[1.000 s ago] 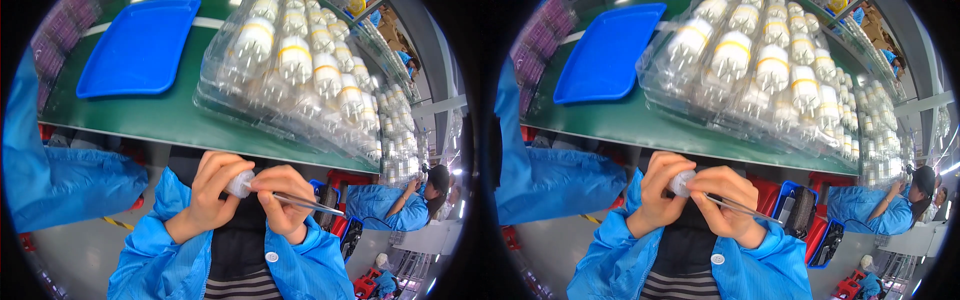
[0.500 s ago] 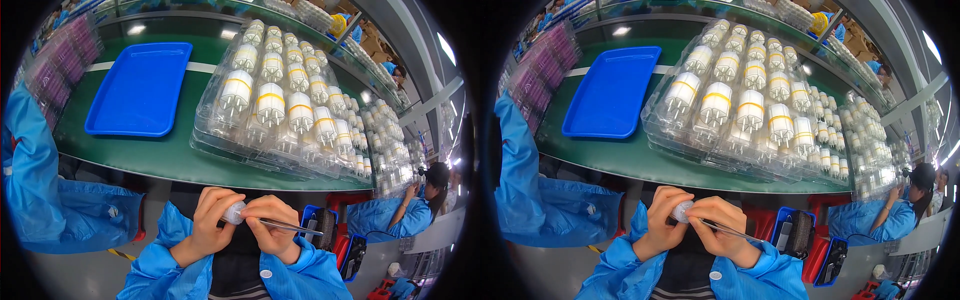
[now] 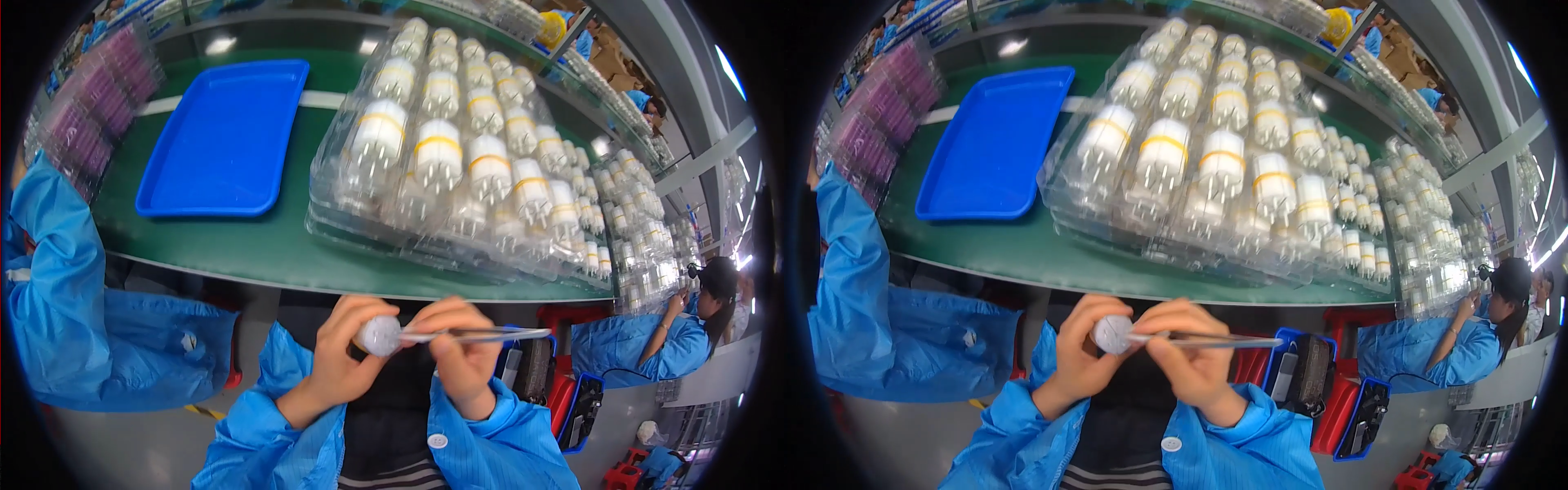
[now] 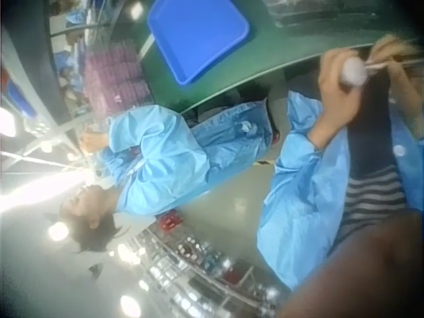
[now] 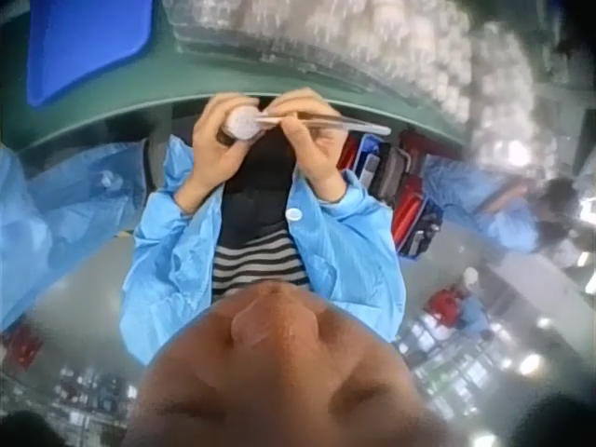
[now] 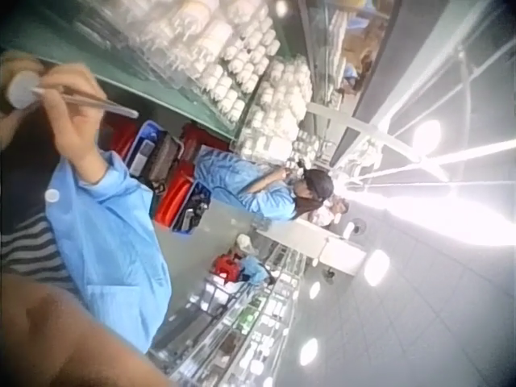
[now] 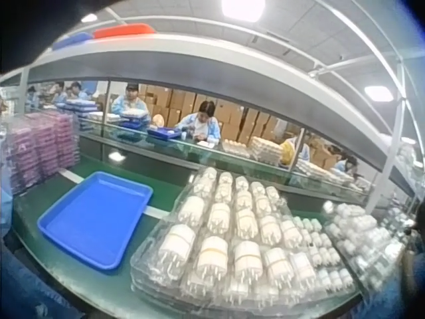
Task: The person cleans or inspects small plastic components by hand, using tweezers to manipulate them.
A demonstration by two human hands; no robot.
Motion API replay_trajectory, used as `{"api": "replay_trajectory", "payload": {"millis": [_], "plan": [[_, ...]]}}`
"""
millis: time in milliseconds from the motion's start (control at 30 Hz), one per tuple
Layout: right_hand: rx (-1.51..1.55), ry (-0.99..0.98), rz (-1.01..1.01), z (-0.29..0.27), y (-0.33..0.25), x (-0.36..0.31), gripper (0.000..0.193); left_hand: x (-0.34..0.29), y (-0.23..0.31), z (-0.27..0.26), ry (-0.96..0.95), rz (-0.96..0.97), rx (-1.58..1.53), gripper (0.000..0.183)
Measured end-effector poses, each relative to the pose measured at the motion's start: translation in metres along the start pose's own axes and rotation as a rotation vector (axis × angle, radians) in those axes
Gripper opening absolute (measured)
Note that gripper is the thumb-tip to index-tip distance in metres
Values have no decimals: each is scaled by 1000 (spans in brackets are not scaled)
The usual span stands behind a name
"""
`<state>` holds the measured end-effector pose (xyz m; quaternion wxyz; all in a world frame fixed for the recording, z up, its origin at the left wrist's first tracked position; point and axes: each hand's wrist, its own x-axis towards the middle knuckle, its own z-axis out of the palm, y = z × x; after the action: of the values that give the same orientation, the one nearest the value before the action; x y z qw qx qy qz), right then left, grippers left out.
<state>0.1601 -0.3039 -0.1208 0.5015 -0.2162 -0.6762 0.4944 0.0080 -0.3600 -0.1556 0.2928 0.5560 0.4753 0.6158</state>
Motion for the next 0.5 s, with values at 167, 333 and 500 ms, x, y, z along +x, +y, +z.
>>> {"api": "replay_trajectory", "payload": {"millis": [167,333,500], "plan": [[55,92,-40,0,-1,1,30,0,-3,-1,-48,-79,-234,46],[68,113,-11,3,2,-2,33,1,-6,-1,-71,-86,-324,48],[126,77,16,4,-1,-8,24,0,-6,-2,-90,-73,-315,48]]}}
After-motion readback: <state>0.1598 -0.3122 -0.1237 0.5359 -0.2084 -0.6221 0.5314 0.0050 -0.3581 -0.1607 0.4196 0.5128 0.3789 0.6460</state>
